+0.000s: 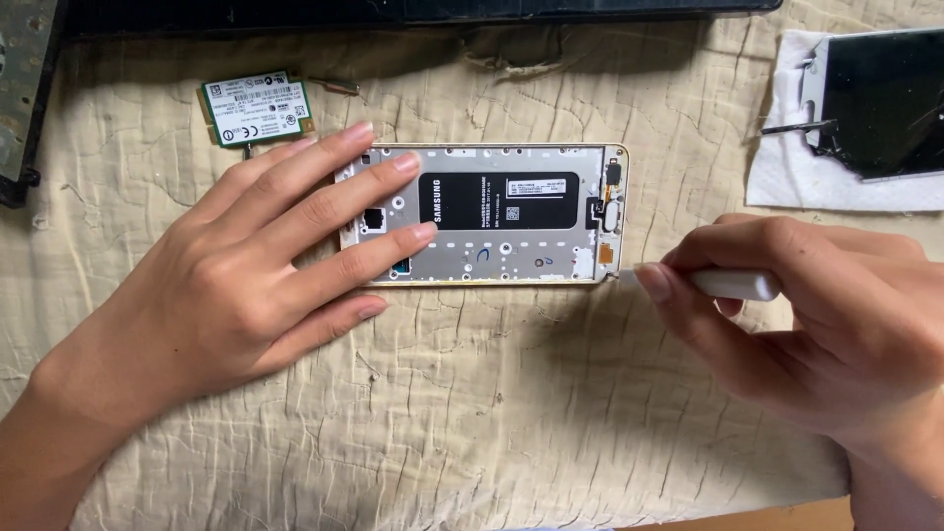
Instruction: Cleaning the internal frame of a smartphone and reassembling internal components.
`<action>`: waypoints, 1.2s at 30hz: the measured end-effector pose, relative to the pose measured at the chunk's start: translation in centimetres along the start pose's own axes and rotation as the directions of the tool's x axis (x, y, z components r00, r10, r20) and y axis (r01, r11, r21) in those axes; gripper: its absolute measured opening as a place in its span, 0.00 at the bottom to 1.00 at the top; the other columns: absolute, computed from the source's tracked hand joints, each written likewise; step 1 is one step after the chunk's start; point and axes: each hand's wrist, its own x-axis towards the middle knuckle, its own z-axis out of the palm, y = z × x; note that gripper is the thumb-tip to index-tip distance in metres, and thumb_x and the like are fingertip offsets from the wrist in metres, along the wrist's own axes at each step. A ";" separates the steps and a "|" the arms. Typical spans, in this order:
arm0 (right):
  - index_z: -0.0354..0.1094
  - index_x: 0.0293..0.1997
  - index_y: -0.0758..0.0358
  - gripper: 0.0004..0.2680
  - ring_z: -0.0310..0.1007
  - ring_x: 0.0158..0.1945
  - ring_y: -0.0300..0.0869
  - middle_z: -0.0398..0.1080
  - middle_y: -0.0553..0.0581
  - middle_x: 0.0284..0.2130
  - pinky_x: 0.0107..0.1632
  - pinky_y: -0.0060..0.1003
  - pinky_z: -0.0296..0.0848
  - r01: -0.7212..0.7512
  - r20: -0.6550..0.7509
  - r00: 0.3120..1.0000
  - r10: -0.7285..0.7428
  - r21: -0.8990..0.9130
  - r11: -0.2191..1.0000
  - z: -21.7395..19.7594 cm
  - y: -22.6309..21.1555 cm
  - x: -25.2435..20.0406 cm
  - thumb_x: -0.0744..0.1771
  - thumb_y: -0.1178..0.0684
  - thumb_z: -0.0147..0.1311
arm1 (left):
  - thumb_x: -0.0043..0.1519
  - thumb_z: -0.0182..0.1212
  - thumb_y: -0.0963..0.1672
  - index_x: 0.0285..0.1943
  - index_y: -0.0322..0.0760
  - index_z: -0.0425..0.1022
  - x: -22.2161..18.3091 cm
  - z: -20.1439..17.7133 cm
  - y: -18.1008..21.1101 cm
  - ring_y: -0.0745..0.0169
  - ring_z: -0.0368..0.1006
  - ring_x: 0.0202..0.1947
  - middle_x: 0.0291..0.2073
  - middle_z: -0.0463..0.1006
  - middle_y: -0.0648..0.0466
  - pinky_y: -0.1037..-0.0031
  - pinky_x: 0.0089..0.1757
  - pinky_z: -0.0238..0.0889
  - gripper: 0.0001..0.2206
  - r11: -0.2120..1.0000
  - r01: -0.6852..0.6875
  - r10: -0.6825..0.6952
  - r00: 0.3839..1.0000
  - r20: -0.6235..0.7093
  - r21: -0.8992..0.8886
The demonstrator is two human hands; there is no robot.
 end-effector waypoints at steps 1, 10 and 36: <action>0.67 0.31 0.79 0.06 0.67 0.21 0.40 0.71 0.64 0.23 0.24 0.30 0.64 0.001 0.000 1.000 -0.001 0.001 1.000 -0.2 -0.3 0.3 0.66 0.70 0.62 | 0.68 0.62 0.48 0.67 0.38 0.72 0.0 0.0 0.0 0.34 0.65 0.69 0.68 0.69 0.39 0.48 0.62 0.67 0.20 1.000 0.001 -0.001 1.000 0.001 0.001; 0.68 0.36 0.74 0.04 0.70 0.21 0.37 0.73 0.55 0.24 0.24 0.31 0.68 0.075 0.150 0.986 -0.065 -0.062 0.995 -0.3 -1.7 -0.1 0.67 0.67 0.59 | 0.67 0.64 0.47 0.66 0.37 0.72 0.0 0.0 0.0 0.33 0.65 0.69 0.68 0.69 0.40 0.47 0.61 0.67 0.20 1.000 0.002 -0.002 1.000 0.002 -0.007; 0.52 0.69 0.65 0.21 0.67 0.30 0.43 0.66 0.57 0.36 0.26 0.40 0.64 -0.061 0.267 0.960 0.088 -0.108 0.992 -0.1 -0.8 -1.7 0.68 0.72 0.48 | 0.68 0.66 0.48 0.68 0.38 0.72 -0.2 -0.1 0.1 0.36 0.63 0.71 0.69 0.68 0.41 0.51 0.60 0.68 0.21 1.000 -0.002 0.001 1.000 0.011 0.028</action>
